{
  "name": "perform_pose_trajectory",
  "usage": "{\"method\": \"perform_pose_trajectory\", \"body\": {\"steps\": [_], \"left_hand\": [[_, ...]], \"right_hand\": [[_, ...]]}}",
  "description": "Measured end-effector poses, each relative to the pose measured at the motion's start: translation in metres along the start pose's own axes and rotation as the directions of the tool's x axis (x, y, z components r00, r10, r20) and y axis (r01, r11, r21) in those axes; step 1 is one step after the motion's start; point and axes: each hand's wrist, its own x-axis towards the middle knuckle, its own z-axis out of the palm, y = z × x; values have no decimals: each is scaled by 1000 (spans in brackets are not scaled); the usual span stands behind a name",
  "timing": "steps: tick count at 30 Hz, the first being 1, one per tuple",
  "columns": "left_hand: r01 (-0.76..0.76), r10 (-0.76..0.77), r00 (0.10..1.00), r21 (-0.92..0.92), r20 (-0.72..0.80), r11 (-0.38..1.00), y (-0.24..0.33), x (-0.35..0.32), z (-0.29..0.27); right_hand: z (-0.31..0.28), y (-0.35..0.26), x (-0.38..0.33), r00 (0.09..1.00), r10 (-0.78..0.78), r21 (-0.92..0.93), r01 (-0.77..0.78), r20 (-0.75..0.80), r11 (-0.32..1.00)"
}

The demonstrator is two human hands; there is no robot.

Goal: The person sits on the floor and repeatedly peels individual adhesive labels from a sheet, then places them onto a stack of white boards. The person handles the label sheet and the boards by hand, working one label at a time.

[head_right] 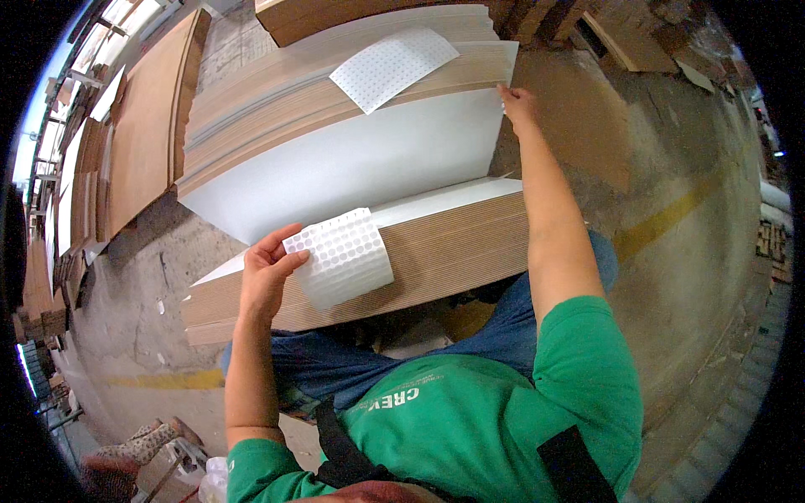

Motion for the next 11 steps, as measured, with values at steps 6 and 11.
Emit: {"method": "perform_pose_trajectory", "body": {"steps": [6, 11], "left_hand": [[-8, 8, 1000, 15, 0, 1000, 0, 1, -1], [-89, 89, 996, -15, 23, 996, 5, -3, -2]], "right_hand": [[-8, -1, 6, 990, 133, 146, -137, 38, 980], [-43, 8, 7, 937, 190, 149, -241, 293, 959]]}}
